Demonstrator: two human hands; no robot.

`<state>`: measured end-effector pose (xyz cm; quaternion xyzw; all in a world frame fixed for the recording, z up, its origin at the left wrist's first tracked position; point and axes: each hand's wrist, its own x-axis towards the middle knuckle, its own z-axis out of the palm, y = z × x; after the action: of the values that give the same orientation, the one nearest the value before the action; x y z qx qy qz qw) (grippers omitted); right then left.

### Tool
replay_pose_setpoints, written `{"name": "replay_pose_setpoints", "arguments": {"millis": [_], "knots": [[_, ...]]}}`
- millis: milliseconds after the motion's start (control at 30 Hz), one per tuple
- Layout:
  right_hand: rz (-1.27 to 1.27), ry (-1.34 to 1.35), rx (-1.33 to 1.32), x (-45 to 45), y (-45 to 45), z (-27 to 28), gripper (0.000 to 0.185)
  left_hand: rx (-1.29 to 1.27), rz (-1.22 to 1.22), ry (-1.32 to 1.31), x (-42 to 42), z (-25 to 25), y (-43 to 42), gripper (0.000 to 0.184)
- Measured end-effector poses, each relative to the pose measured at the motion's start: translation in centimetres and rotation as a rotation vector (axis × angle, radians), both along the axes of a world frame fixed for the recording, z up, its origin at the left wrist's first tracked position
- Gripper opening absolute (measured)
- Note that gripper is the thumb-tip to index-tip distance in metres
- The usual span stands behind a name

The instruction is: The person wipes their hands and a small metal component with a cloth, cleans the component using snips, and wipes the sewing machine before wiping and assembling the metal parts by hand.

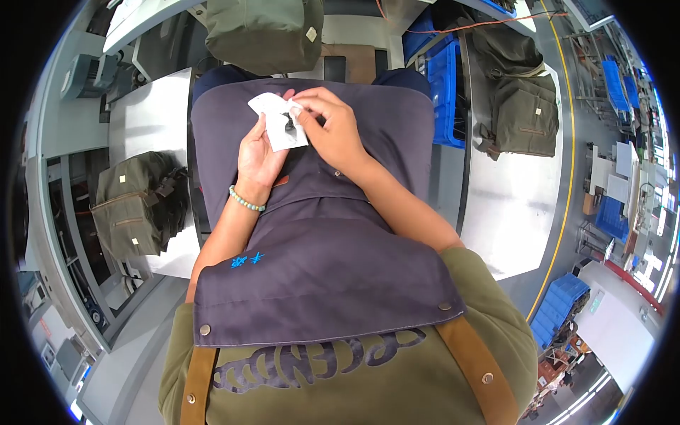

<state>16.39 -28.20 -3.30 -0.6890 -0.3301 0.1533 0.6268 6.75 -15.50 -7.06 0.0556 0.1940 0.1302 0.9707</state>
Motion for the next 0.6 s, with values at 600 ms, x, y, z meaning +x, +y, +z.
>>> {"name": "replay_pose_setpoints", "arguments": {"millis": [600], "knots": [[-0.009, -0.23, -0.268, -0.8, 0.5, -1.0, 0.041, 0.196, -0.058, -0.024, 0.1, 0.7, -0.7, 0.047]]}}
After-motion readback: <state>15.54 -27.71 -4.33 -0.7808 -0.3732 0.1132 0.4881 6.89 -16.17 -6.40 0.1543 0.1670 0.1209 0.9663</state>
